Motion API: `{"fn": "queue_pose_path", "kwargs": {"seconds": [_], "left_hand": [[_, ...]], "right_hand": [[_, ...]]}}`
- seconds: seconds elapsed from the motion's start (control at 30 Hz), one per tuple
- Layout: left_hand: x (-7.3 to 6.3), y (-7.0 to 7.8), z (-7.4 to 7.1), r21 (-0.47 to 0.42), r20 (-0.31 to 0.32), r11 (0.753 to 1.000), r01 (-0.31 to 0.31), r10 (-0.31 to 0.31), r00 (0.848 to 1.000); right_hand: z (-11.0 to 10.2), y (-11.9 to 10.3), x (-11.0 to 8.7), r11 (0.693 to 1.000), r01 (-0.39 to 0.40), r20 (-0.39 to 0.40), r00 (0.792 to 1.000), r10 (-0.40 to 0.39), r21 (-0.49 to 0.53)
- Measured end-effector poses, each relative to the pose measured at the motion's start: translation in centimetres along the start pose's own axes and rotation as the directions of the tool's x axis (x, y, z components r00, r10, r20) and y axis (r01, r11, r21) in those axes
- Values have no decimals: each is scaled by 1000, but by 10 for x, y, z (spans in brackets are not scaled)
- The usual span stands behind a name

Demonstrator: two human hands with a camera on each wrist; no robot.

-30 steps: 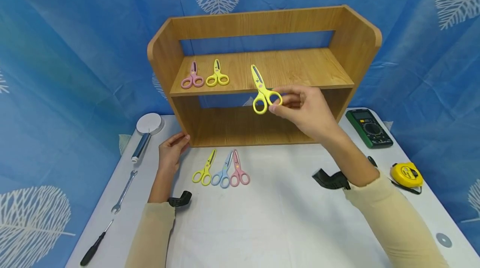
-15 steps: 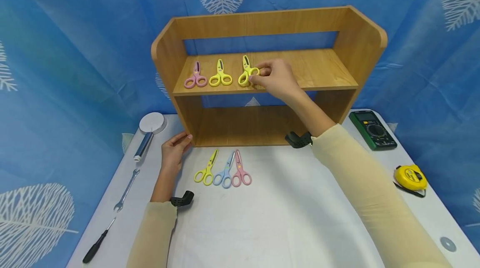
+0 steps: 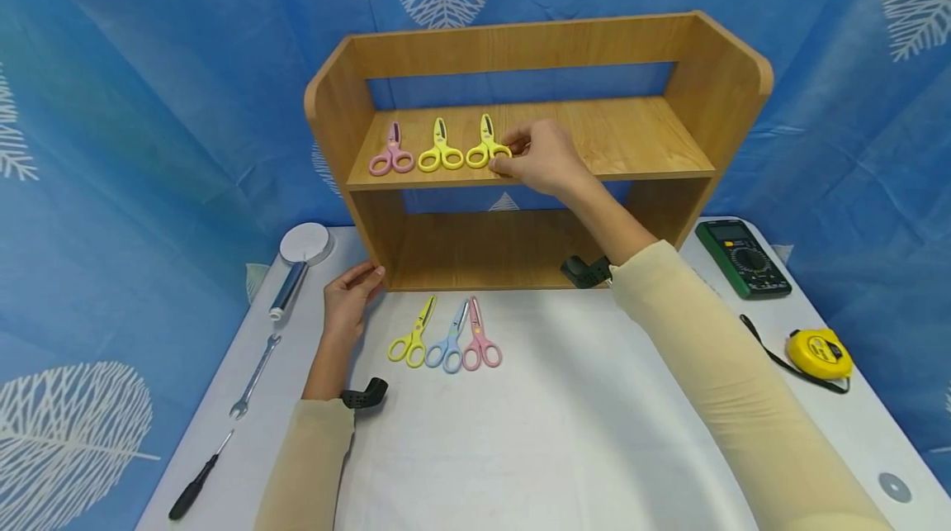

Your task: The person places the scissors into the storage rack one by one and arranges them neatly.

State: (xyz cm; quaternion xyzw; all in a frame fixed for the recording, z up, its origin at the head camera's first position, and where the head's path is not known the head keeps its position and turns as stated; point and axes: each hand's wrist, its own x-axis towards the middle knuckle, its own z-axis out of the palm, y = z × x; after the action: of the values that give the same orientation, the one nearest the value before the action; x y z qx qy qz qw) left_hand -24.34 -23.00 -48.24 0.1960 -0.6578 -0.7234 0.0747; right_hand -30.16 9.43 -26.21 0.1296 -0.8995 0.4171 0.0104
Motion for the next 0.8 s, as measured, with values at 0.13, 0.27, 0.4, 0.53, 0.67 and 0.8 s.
{"fn": "queue_pose_path", "kwargs": {"seconds": [0.13,0.27,0.4,0.53,0.67,0.8], "left_hand": [[0,-2,0,0,-4,1000,0,0,1000],[0,-4,0,-10,-10,1000,-4,4,1000],[0,-5,0,2,-9,1000,-1,1,1000],[-1,-5,1,20,-4,1000,9,-9,1000],[0,-3,0,16,2,1000,10,-10,1000],[2,-2,0,7,4,1000,4,-4,1000]], "right_hand": [[-4,4,-9,1000,23,-8,1000,-23,20],[-10,7,-28,998,63,-14,998,-63,12],[-16,12,-57,995,100,-21,995,-100,17],[-15,26,-88,993,116,-23,993,-116,30],[-6,45,-114,991,121,-3,993,-121,52],[12,63,-136,991,114,29,993,-116,67]]}}
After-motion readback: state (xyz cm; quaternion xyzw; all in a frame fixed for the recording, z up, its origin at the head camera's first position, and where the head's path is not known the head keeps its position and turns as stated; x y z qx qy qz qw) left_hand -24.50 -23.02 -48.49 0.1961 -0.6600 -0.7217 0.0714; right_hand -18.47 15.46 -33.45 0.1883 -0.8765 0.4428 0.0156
